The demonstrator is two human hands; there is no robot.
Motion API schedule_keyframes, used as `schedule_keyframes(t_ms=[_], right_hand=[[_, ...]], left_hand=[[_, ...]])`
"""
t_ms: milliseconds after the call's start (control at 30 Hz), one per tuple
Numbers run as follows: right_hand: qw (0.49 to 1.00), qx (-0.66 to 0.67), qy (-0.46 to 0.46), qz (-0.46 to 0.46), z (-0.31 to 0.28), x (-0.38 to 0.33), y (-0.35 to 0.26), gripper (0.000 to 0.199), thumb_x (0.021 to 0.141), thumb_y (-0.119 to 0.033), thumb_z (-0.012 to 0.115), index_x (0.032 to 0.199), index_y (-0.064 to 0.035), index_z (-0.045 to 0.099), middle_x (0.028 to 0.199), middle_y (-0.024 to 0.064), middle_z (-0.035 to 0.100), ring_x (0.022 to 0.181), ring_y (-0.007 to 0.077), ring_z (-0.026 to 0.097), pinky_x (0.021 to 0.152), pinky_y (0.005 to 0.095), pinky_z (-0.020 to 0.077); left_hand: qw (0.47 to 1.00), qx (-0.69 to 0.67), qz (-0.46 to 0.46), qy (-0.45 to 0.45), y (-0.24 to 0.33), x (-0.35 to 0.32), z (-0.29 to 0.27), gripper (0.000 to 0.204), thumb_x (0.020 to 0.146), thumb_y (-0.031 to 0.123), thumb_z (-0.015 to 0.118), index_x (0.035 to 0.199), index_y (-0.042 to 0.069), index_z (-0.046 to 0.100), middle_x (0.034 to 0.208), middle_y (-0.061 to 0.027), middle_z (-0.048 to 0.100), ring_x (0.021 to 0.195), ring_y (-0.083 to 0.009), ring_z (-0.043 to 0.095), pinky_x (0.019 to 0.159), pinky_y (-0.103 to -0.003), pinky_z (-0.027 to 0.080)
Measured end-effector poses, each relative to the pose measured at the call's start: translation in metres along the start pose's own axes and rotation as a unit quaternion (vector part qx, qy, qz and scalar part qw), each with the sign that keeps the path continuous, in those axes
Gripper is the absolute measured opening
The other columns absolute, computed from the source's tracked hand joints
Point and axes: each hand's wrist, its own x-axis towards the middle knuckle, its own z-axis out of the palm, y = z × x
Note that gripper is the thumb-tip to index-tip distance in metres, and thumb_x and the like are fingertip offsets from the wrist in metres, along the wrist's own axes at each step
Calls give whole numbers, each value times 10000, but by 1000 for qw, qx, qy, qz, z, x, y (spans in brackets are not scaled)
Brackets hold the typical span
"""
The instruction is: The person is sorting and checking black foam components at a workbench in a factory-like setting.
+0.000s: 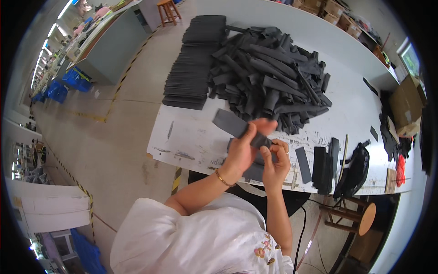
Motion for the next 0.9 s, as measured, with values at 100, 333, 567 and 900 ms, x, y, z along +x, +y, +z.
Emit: schedule_keyframes(t_ms=[100,333,567,900], right_hand=[[994,85,41,53,-18,0,-7,90,887,-52,671,881,5,601,1117,97,561,918,132,555,754,227,451],[931,268,-2,247,-14,5,-12,61,898,-33,661,931,11,635,954,52,608,808,100,557,700,218,438],[999,-46,14,-9,-31,5,-7,95,837,-31,729,841,-2,639,795,28,610,734,117,545,638,221,410],[965,112,-78,226,-34,3,8,250,878,-68,704,1064,45,581,786,54,639,687,99,603,646,225,476]], left_hand=[[998,1,39,-42,19,10,-14,341,1012,305,486,1216,48,576,1272,-155,616,1323,-329,461,1145,-459,325],[993,14,9,-117,17,4,3,338,988,318,534,1175,47,609,1189,-135,661,1287,-341,492,1108,-469,365],[990,126,32,56,45,-2,-43,243,947,196,632,1039,-28,648,935,-186,696,908,-316,697,838,-384,564],[968,226,23,108,47,2,-40,236,950,189,627,1023,-33,657,962,-190,695,904,-254,696,731,-286,576]])
